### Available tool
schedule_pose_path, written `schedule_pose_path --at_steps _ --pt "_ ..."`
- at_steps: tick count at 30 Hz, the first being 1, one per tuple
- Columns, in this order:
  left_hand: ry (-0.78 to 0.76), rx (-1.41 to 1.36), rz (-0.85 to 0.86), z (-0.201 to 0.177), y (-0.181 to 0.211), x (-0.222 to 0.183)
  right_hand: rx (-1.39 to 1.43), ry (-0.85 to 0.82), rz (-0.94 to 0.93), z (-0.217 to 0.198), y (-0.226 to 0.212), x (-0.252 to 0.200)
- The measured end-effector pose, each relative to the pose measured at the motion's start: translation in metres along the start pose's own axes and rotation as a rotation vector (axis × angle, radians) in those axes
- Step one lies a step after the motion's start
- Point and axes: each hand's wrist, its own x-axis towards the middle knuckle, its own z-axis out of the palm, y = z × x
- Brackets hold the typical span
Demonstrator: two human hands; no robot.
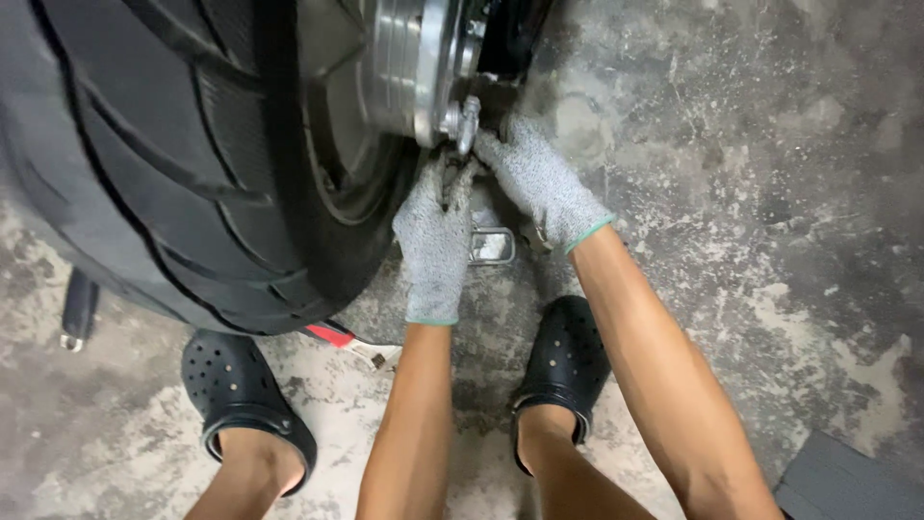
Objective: The person kneels on the workshop floor working at the rear wheel hub of a motorcycle. They first work on a fitting at the hub by hand, then use pliers and an adjustable wrench to grip and turn components at the wheel hub, continuing to manipulate the fitting with the pliers through the end of the clip.
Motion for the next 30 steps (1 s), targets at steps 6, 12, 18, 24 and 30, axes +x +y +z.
schedule_pose_path --at_steps 6,12,18,24,30 --pt "-0.045 -0.051 -0.06 -0.008 0.005 0.003 -0.075 0.014 0.204 0.007 -0.014 0.007" --pt "-0.073 -0.083 -0.056 -0.014 0.009 0.007 -0.039 0.029 0.259 0.02 0.002 0.018" --pt "-0.134 -0.074 -0.092 -0.009 0.007 0.015 -0.162 0.106 0.084 0.026 0.018 0.021" --pt "-0.093 0.103 0.093 -0.011 0.011 0.016 0.177 0.076 -0.026 0.009 -0.019 0.003" --pt "-0.125 0.185 0.038 -0.013 0.019 0.018 0.256 -0.034 0.397 -0.001 -0.04 -0.004"
